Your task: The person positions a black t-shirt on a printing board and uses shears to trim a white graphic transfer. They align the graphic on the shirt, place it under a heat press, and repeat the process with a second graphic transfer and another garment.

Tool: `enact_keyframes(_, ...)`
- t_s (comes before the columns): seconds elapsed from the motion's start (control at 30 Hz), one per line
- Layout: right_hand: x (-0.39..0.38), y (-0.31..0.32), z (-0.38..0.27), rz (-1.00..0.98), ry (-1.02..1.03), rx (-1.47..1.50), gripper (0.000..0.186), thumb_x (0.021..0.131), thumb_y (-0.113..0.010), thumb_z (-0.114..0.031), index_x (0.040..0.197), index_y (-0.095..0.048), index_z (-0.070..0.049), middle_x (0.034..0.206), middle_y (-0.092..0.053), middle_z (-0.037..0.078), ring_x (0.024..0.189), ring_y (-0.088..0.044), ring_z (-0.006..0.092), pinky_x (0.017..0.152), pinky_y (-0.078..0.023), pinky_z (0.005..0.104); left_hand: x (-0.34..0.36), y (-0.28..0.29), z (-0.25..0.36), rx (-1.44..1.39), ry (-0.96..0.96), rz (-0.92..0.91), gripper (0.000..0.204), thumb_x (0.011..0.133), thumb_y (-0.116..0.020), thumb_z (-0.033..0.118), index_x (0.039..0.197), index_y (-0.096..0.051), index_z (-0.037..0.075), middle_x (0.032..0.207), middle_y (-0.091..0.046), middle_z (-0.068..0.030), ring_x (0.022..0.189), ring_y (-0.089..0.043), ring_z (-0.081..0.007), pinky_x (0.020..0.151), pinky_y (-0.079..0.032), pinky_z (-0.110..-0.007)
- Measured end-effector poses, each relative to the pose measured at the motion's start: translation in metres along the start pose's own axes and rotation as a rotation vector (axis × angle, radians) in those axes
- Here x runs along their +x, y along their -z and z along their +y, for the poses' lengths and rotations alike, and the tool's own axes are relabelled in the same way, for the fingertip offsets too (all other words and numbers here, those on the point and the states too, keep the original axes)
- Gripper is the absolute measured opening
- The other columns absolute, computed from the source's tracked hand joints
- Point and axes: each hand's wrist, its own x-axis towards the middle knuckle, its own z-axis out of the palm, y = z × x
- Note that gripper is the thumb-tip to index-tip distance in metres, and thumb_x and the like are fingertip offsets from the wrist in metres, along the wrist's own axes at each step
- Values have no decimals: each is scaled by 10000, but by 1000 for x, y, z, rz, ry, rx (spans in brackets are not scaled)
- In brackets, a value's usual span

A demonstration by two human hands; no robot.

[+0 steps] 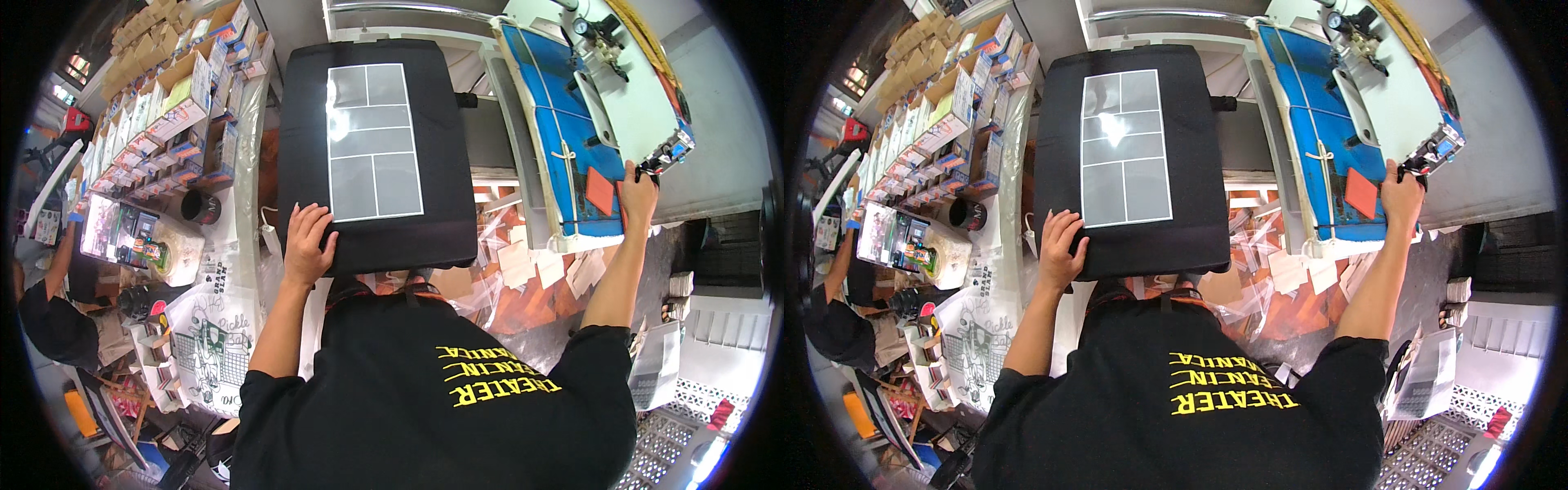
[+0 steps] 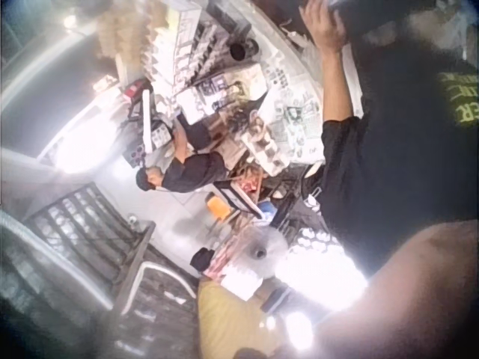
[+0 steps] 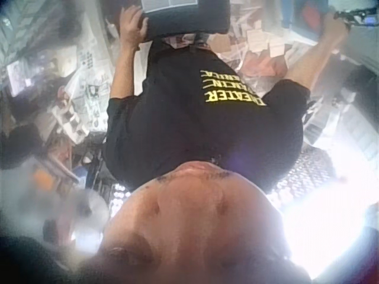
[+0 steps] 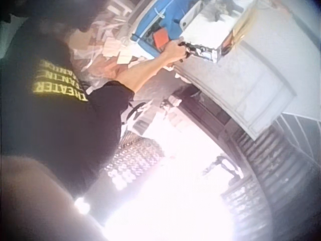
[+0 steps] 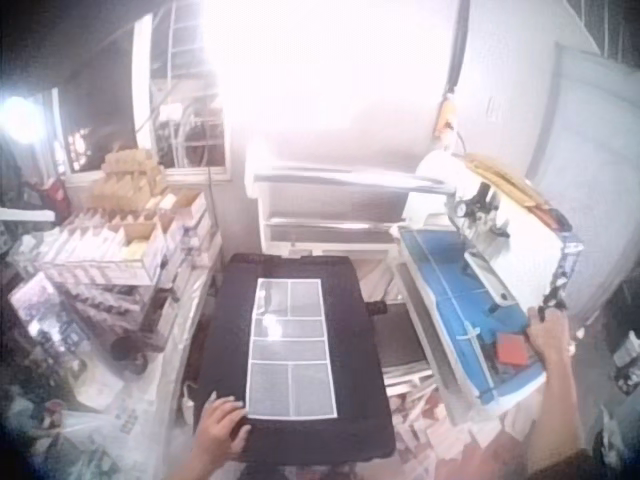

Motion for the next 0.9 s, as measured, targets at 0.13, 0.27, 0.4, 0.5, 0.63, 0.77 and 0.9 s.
enact_keyframes(0.13,-21,17,-24,12,46,44,664,962,-464,-550,978,-692,74,1040,-657,322,1074,-561,487,973,-416,530,2,5,10,11,-27,32,357,757,-734,67,1101,-646,33,1194,-617,-116,1205,-545,-321,1118,-346,-517)
enact_keyframes(0.27,-63,31,-65,101,92,73,639,965,-491,-524,915,-684,84,968,-664,316,1041,-561,476,949,-426,528,3,0,10,-11,-33,31,347,758,-732,71,1091,-644,28,1182,-616,-122,1195,-548,-327,1116,-348,-515)
enact_keyframes(0.4,-110,30,-122,144,197,185,447,946,-594,-375,989,-654,65,1020,-654,256,1050,-541,437,953,-401,514,0,1,4,-17,-7,26,399,763,-731,60,1146,-624,30,1203,-615,-127,1212,-540,-335,1121,-343,-519)
enact_keyframes(0.5,-143,31,-145,261,339,378,303,927,-631,-288,1086,-653,-31,1069,-640,216,1117,-529,391,989,-349,525,-2,4,4,-80,10,67,445,764,-728,63,1188,-600,28,1210,-612,-138,1206,-542,-343,1120,-343,-522)
enact_keyframes(0.63,-166,47,-163,441,419,428,736,715,-836,-325,1354,-534,-118,1368,-455,234,1242,-467,401,1052,-298,534,-12,14,-3,-95,63,194,445,787,-686,53,1217,-582,12,1226,-606,-166,1208,-539,-369,1123,-329,-524)
enact_keyframes(0.77,-168,62,-203,407,596,652,1186,518,-931,-326,1520,-324,-142,1559,-125,327,1421,-232,510,1083,-309,596,-41,34,-15,-66,228,293,408,818,-646,48,1220,-587,1,1230,-601,-194,1198,-539,-379,1087,-363,-493)
enact_keyframes(0.9,-187,71,-243,388,668,681,1160,501,-925,-358,1489,-365,-120,1520,-175,354,1383,-253,549,1081,-329,601,-77,52,-27,-100,424,351,383,827,-628,34,1207,-591,-4,1223,-604,-200,1177,-548,-383,1037,-411,-446)
